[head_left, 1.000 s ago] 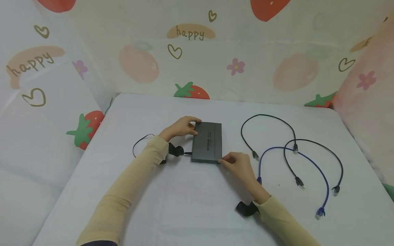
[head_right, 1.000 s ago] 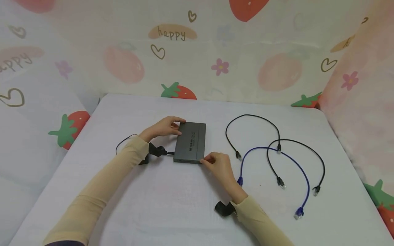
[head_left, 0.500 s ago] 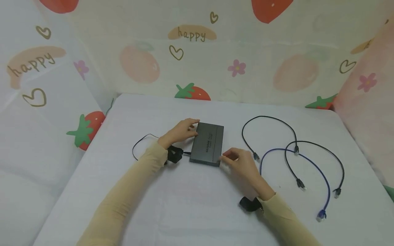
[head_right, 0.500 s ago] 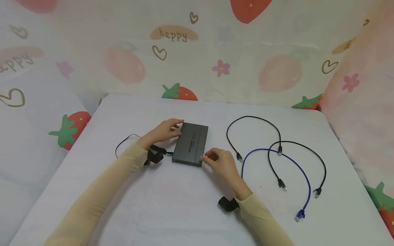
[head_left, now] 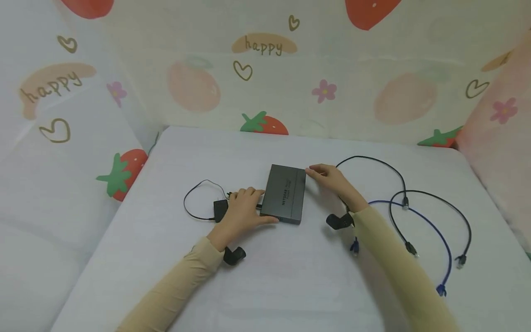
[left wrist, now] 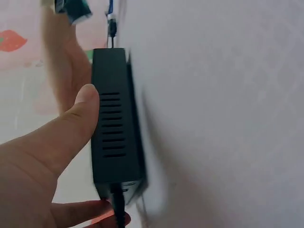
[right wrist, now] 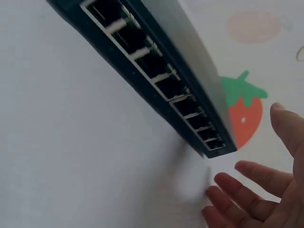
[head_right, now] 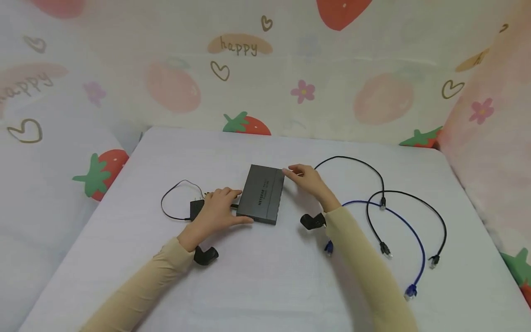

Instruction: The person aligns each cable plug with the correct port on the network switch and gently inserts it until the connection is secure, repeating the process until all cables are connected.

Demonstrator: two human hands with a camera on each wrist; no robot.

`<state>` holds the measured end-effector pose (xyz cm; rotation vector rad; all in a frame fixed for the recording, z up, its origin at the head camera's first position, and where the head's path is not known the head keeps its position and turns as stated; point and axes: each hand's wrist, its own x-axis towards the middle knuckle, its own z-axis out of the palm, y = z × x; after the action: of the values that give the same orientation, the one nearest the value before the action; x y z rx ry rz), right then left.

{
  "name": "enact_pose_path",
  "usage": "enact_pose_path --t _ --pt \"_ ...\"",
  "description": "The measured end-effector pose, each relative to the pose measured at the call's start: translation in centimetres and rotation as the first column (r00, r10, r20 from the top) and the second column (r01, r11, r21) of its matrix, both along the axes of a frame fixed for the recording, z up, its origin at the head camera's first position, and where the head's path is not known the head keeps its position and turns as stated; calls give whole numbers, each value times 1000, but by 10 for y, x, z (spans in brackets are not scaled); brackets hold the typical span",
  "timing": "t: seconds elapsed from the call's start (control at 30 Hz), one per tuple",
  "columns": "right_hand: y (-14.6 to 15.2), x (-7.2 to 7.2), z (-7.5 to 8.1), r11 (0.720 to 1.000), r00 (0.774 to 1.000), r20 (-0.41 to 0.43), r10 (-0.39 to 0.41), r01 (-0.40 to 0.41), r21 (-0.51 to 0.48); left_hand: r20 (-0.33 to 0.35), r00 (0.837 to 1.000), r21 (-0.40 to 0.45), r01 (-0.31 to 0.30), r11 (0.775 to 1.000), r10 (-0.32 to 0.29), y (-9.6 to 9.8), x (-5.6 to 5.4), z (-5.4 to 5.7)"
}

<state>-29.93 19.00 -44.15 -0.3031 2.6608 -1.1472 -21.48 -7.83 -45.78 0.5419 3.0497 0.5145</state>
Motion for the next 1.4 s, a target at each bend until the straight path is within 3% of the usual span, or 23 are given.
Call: enact_pose_path --t 0.17,0.33,0.67,0.97,1.2,1.4 --pt "-8 -19 -8 1000 1000 19 -6 7 -12 -45 999 -13 0 1000 0 6 0 -10" --pt "-15 -25 -12 1000 1000 17 -5 5 -19 -74 997 23 11 1000 -9 9 1 -10" --pt "-12 -26 -19 997 999 -3 -43 43 -61 -9 999 114 46 992 -45 11 -1 -3" --pt "-13 -25 -16 999 999 -14 -52 52 8 13 997 177 70 982 -73 9 -8 -5" --pt "-13 -21 -11 998 998 -20 -53 53 43 35 988 213 143 967 -153 1 -17 -4" --pt "-12 -16 -11 998 998 -34 -45 46 47 95 978 214 161 963 -185 -8 -25 -1"
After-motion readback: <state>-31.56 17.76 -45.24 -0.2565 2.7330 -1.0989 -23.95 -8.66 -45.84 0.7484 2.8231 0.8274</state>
